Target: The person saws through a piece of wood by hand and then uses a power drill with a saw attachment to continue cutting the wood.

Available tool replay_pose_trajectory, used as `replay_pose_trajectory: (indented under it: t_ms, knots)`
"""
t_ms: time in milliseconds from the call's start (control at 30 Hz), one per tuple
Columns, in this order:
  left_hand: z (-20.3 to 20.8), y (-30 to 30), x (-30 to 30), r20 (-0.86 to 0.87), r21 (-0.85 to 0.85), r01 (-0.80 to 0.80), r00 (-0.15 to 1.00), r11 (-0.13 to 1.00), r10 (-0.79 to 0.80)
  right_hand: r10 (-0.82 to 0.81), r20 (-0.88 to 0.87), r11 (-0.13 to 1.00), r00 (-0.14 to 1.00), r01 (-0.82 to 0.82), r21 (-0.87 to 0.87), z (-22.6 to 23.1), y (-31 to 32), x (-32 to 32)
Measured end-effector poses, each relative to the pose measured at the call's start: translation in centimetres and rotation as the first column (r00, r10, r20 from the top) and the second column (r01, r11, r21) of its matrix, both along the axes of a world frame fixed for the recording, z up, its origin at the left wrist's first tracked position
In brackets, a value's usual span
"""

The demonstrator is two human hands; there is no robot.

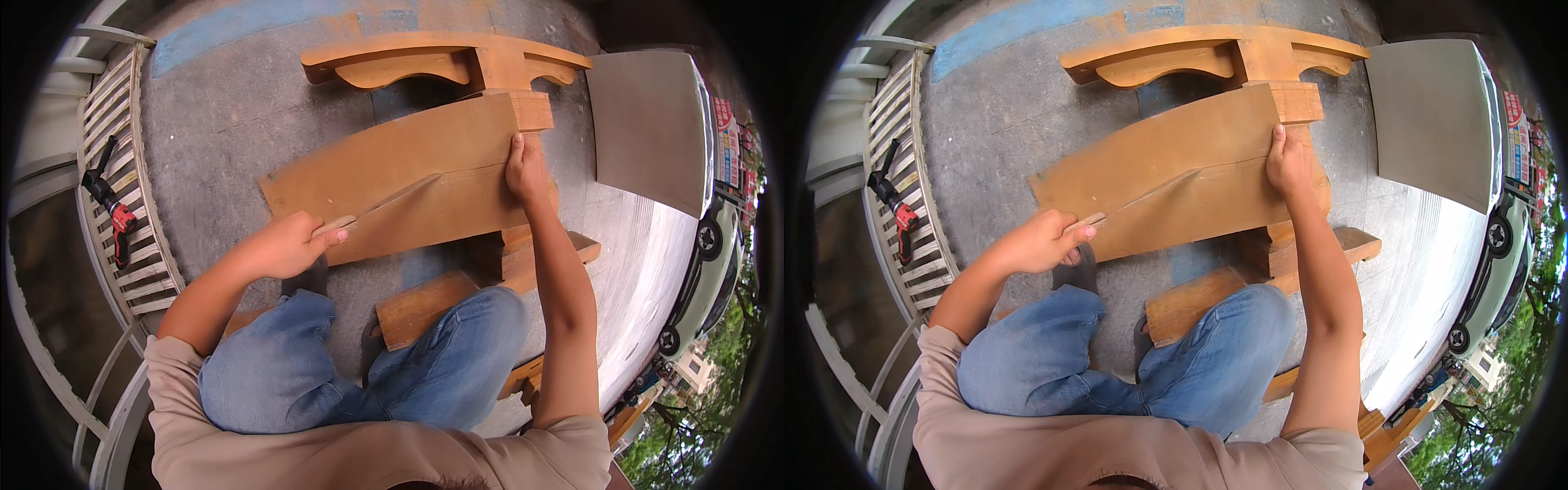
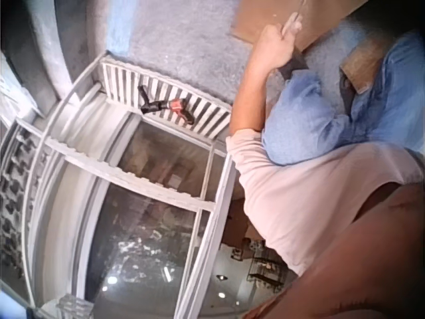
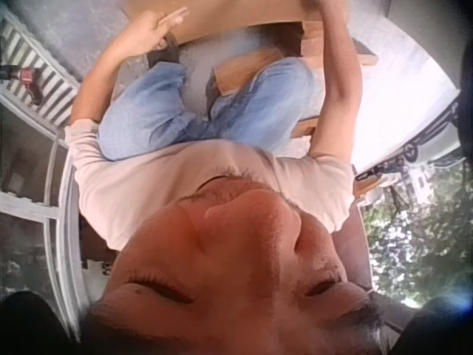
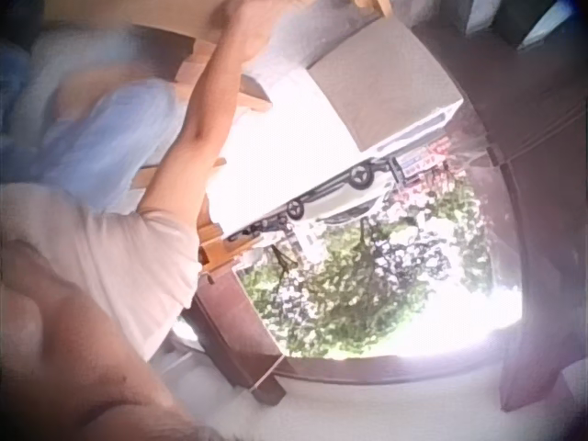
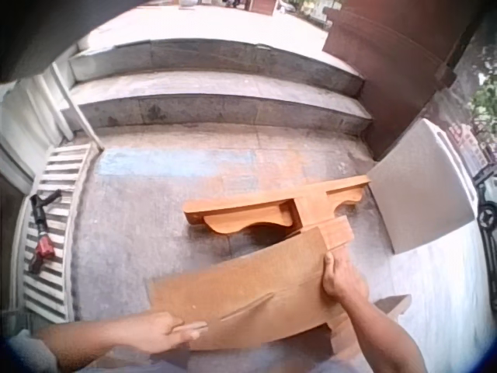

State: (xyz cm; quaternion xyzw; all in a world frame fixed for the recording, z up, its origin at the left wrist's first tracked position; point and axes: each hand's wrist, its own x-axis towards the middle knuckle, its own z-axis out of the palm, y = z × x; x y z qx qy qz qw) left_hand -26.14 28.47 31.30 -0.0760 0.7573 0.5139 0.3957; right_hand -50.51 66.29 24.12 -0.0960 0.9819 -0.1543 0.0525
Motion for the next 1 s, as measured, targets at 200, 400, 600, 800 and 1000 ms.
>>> replay_pose_trajectory:
  t_ms: [200,400,600,800,1000]
  knots:
    - [1.6,3.8,-4.1,0.052,-0.16,0.054,0.998,0.986,-0.047,0.036,0.004,0.999,0.999,-0.035,-0.011,0.1,0.4,-0.9]
    - [1.7,1.2,-1.6,0.034,-0.103,0.081,0.996,0.991,-0.078,-0.006,0.045,0.999,0.999,0.004,0.048,0.9,-0.7,-0.5]
    - [-0.2,1.9,-1.7,0.017,-0.07,0.065,0.998,0.995,-0.064,0.054,0.003,0.998,0.999,-0.054,-0.03,0.1,0.6,-0.6]
    - [-0.4,1.1,1.5,-0.001,0.005,0.213,0.977,0.977,-0.213,-0.006,0.008,1.0,1.0,0.006,-0.001,-0.4,-0.3,-0.6]
    - [-2.0,-0.2,3.4,-0.127,-0.071,-0.059,0.991,0.996,0.05,-0.004,0.003,0.999,1.0,0.004,-0.037,0.5,-0.7,-0.1]
